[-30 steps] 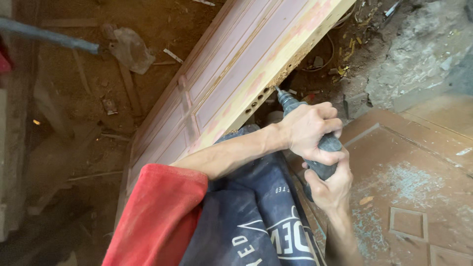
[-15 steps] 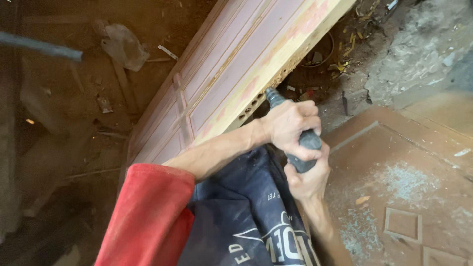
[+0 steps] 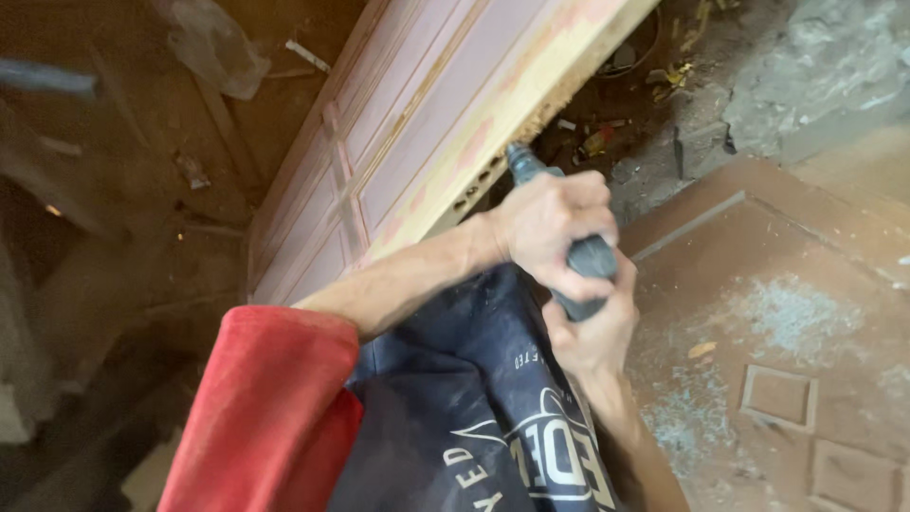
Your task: The person uses a cordless drill to create a series of holes along the edge of a wooden plank. The person holds the plank steady with one hand while operating the drill with the other, moving along the plank to drill multiple holes in sequence.
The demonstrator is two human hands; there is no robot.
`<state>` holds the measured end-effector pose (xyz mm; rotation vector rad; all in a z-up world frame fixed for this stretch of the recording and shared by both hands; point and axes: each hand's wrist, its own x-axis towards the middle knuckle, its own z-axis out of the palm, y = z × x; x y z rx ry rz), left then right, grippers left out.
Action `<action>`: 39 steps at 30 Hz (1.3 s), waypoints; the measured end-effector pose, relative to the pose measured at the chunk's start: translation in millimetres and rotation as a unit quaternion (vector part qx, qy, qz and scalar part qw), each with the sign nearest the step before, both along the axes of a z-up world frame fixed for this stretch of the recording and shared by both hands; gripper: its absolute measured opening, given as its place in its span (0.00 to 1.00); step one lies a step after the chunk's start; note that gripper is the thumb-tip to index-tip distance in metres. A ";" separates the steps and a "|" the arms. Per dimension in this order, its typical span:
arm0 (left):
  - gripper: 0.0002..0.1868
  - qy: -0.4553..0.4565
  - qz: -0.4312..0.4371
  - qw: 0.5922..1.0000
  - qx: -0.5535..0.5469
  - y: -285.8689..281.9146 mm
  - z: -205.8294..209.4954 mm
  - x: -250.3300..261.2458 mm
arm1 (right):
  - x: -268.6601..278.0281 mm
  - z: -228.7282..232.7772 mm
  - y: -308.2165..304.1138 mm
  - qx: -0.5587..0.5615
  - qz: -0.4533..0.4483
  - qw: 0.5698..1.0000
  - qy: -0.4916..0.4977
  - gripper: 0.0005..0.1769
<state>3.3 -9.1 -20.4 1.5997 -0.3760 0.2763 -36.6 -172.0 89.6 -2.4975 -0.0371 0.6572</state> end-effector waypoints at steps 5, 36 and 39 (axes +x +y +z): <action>0.21 0.002 -0.006 1.000 0.029 -4.5 1.6 3.6 | 6.6 -5.7 -14.2 0.046 0.015 0.999 0.013 0.43; 0.46 0.422 0.220 0.831 0.288 38.4 -88.7 42.4 | -95.7 27.5 -93.3 0.194 -0.240 0.951 -0.001 0.49; 0.46 0.518 0.233 0.812 0.137 54.5 -84.7 116.1 | -89.4 29.3 -89.6 0.205 -0.249 0.947 0.009 0.48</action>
